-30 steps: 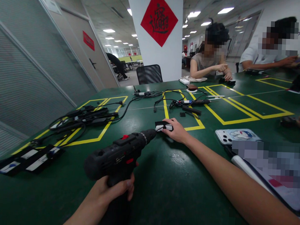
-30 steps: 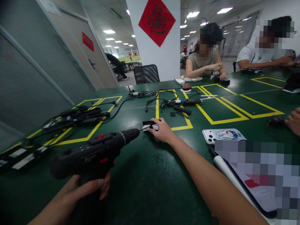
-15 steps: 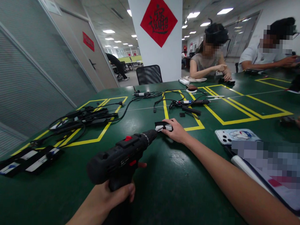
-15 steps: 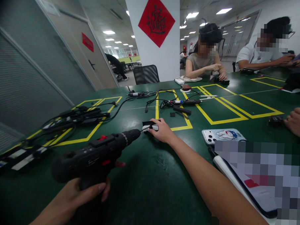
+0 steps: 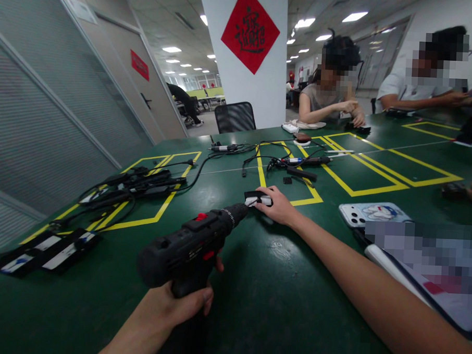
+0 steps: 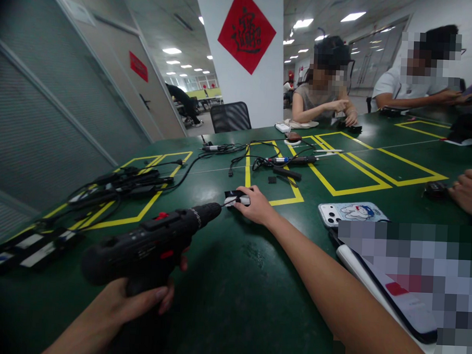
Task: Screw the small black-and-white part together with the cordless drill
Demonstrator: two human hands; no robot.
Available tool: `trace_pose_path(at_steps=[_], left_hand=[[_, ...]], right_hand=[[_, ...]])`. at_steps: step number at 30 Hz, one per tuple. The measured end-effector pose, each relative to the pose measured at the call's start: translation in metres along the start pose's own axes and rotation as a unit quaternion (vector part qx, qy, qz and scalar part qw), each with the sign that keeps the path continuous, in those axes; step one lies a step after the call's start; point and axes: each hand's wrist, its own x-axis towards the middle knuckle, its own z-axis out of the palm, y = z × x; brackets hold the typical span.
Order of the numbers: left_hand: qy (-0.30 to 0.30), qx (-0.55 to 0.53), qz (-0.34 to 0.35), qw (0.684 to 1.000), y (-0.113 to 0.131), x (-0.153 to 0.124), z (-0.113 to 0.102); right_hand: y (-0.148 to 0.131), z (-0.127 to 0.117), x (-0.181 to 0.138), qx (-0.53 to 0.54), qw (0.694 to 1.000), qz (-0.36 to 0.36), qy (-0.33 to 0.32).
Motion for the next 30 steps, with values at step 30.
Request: trace_pose_path(at_steps=[30], left_hand=[[0.02, -0.019, -0.027, 0.999, -0.0007, -0.0004, 0.0011]], right_hand=[[-0.0003, -0.0004, 0.0002, 0.001, 1.0, 0.003, -0.003]])
